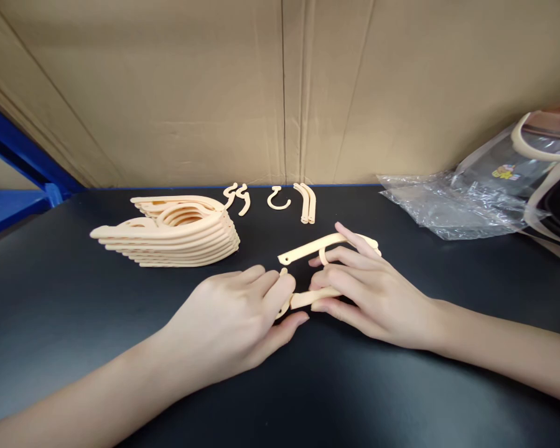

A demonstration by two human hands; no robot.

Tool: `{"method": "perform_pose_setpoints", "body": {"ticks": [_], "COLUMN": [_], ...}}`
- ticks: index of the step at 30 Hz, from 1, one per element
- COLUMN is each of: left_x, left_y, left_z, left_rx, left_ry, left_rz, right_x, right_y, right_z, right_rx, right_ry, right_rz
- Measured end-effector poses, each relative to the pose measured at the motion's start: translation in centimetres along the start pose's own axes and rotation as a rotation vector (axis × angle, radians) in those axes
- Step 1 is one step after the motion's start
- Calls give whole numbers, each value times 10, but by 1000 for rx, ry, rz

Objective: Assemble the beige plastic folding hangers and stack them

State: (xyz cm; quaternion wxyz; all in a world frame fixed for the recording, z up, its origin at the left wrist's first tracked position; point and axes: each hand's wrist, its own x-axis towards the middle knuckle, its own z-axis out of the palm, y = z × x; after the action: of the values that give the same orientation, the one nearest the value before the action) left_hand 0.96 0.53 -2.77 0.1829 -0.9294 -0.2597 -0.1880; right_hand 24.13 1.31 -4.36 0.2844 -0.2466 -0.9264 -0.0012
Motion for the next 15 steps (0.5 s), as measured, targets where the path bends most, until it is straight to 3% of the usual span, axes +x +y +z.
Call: {"method": "perform_pose_setpoints", "body": {"ticks": [5,11,15], "left_x": [-2,-2,-3], "left_y": [-5,-3,0], "left_z": [-6,-12,-17], "left_rx": [-131,-365,-425], "left_ry": [5,-103,-94], "left_rz": [44,71,62], "right_x": [-2,-1,-2], "right_y": [4,8,9], "right_z": [-2,-7,-7], "right_rx": [33,159,182], "right_ry": [29,23,12], "right_rz": [36,123,120]}}
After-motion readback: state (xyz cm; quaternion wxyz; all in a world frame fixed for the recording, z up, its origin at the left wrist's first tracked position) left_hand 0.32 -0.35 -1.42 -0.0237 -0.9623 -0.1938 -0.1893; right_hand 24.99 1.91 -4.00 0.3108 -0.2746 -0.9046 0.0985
